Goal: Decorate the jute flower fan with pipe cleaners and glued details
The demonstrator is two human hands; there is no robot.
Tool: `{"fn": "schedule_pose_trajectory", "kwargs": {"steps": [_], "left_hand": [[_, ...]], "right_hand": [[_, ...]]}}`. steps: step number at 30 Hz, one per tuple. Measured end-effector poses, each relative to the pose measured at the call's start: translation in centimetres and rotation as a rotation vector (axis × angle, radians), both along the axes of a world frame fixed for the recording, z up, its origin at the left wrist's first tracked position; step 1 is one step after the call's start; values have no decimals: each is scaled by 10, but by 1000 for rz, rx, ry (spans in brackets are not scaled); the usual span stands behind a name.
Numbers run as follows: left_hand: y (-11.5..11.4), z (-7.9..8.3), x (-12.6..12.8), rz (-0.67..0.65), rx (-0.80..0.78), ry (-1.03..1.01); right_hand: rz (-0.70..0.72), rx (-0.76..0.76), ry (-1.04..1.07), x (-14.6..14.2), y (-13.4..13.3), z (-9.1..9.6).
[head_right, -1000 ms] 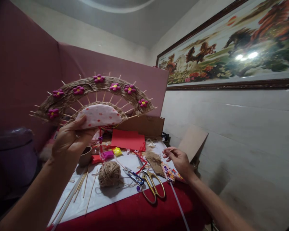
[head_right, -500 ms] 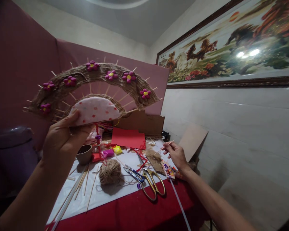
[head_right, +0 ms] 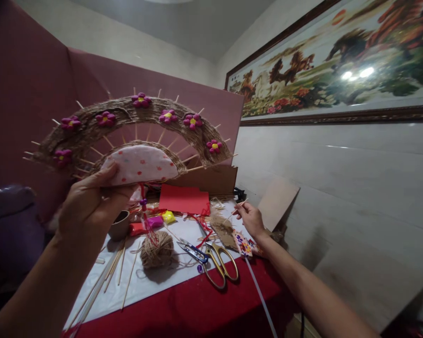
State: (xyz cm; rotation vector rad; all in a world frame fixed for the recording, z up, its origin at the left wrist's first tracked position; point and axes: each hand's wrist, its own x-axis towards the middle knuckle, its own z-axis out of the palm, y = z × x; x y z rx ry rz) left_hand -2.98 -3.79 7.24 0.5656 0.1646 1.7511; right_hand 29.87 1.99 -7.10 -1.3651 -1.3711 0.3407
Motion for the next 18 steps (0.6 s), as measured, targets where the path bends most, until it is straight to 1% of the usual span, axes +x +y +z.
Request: {"fn": "schedule_pose_trajectory", "kwargs": {"steps": [2,6,9,15,18], "left_hand": [[0,0,1,20,-14,14],[-1,0,2,55,9,62],[-1,0,2,72,-13,71],[-2,1,4,64,-34,74],[-2,1,4,68,-13,89]], "right_hand": [[-25,2,-40,1,6,0],[-56,-12,-115,4,20,-4],[-85,-36,-197,7,26,-8],[-151,-103,-366,5,25,-8],[-169,-130,-421,2,23,-6]]}}
